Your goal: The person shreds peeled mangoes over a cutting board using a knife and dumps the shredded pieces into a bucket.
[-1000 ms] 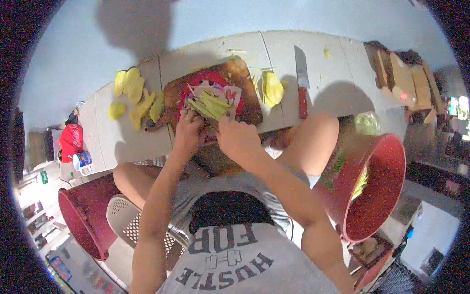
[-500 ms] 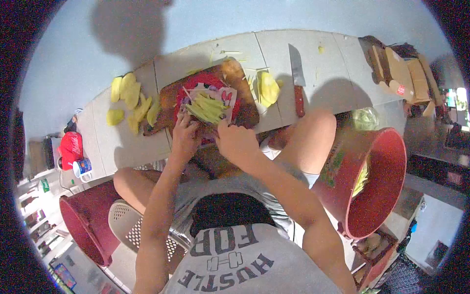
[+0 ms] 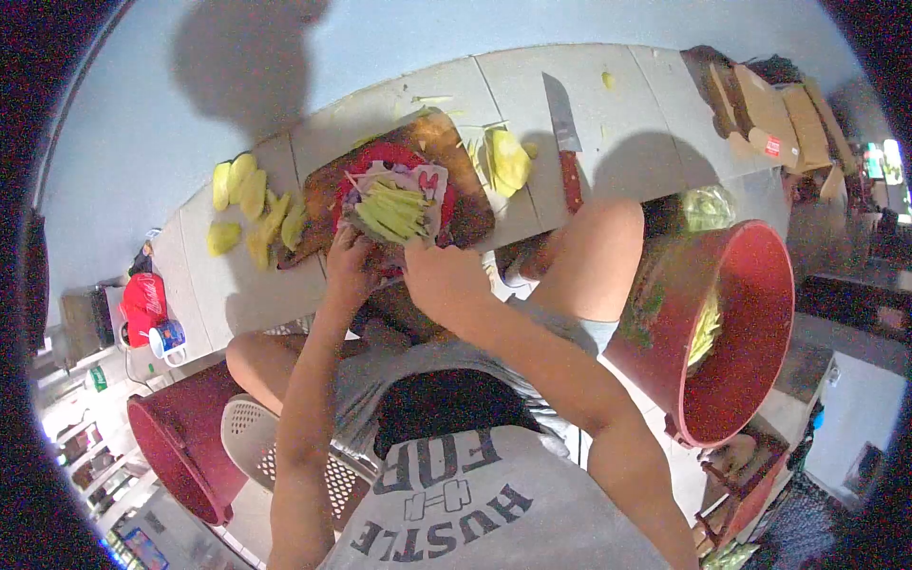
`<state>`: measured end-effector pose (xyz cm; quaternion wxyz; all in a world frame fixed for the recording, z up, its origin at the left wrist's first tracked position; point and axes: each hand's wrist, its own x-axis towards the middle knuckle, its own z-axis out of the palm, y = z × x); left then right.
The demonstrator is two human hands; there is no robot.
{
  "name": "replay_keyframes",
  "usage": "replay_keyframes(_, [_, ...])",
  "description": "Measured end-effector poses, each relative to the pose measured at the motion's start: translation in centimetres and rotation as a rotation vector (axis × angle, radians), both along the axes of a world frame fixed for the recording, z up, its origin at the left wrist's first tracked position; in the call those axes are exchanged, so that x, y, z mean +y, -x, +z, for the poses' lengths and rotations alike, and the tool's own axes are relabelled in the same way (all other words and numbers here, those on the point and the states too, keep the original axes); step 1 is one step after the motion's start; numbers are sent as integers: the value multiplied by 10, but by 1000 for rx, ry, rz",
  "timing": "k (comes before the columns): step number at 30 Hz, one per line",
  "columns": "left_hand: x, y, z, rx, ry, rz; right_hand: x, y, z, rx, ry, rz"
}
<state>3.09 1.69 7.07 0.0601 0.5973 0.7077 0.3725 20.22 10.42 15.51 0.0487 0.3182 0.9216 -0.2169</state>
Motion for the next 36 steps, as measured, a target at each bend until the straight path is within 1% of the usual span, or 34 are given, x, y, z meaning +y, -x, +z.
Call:
replay_keyframes(3, [-3,1,-3,1,4,12,-3,-2,-7,20,39,-40])
replay_keyframes(5, [-3,3,-3,30,16,-12,-4,-7,-27,53,37,-54])
replay_keyframes(7, [-1,4,-7,55,-51,-9,3,1,-12,95,20,-46])
replay_keyframes(9, [-4,3,-11,20,-24,0,-5,2,4,72,-20,-33])
replay_keyframes(11, [-11,-1,-14,-25,10,23,-5,0,-14,80,-12,-46])
replay_keyframes(14, [-1,3,-4,68,-27,41,1,-1,-33,108,-12,-48])
replay_keyframes(16, [-7,3,-8,21,19,10,-4,2,-10,48,20,-28])
replay_keyframes(18, [-3,7,-12,21,3,20,0,2,-1,56,12,-31])
replay_keyframes(20, [-16,2,-14,6,21,26,-10,-4,-5,48,37,-37])
replay_keyframes(22, [-6,5,-11,63,-41,0,3,-1,-15,-85,131,-77])
replay_keyframes(23, [-5,5,-9,68,-43,4,3,-1,-19,-58,117,-59])
replay_keyframes(25, [-9,1,-9,-72,-25,34,-5,-6,-17,-55,129,-71])
replay_keyframes(26, [0,4,-9,-62,-47,39,2,-2,-16,-37,108,-63])
replay_keyframes(29, [-10,0,-12,-45,-53,36,0,1,-6,-33,86,-39])
replay_keyframes(32, [-12,0,-3,13,6,31,-6,0,23,-49,77,-4])
replay_keyframes(33, [-11,0,-2,19,-35,26,-6,-2,12,-48,79,1])
replay_keyframes(35, [-9,0,0,30,-85,13,-3,-5,-19,-64,120,-90])
replay_keyframes(36, [-5,2,-2,58,-89,12,5,1,-13,-53,99,-78])
